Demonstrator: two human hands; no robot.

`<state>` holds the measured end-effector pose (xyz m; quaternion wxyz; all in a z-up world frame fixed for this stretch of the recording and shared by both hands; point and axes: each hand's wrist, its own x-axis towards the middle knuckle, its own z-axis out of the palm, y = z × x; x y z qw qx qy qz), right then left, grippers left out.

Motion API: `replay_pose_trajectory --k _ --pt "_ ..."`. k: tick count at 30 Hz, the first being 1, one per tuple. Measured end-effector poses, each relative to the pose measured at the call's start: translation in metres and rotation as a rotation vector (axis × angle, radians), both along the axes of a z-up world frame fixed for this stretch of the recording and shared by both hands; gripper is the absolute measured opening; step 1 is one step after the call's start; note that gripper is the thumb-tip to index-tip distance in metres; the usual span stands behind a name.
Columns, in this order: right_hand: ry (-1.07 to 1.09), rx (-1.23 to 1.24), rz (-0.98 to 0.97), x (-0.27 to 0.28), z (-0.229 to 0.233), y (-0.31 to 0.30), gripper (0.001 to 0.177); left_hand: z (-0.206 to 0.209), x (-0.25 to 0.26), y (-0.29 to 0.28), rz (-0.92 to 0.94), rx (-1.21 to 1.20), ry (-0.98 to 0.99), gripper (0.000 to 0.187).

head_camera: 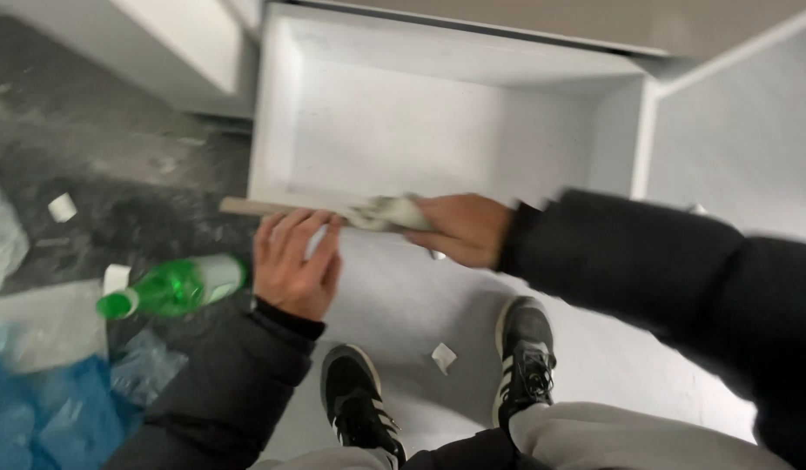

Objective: Cleaning the exterior edges and interior of a white drawer using a cloth and cleaning solution.

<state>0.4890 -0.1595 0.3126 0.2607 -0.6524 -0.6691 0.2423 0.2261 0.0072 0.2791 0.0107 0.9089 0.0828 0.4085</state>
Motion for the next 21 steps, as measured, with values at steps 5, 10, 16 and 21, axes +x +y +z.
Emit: replay_pose_trajectory --k 5,10,16,21 --pt "0.380 -0.400 0.152 -0.053 -0.045 0.197 0.086 0.008 -0.026 -0.016 0.415 -0.378 -0.025 0.043" --pt "0.421 -0.443 0.040 -0.047 -0.024 0.165 0.086 -0.015 -0.052 0.003 0.388 -0.760 -0.230 0.064" --pt "0.210 -0.667 -0.203 0.065 -0.034 -0.016 0.073 -0.026 -0.031 0.021 0.339 -1.182 -0.153 0.079" --pt "0.289 -0.752 -0.345 0.058 -0.028 -0.029 0.061 -0.035 -0.023 0.031 0.444 -1.171 -0.173 0.084"
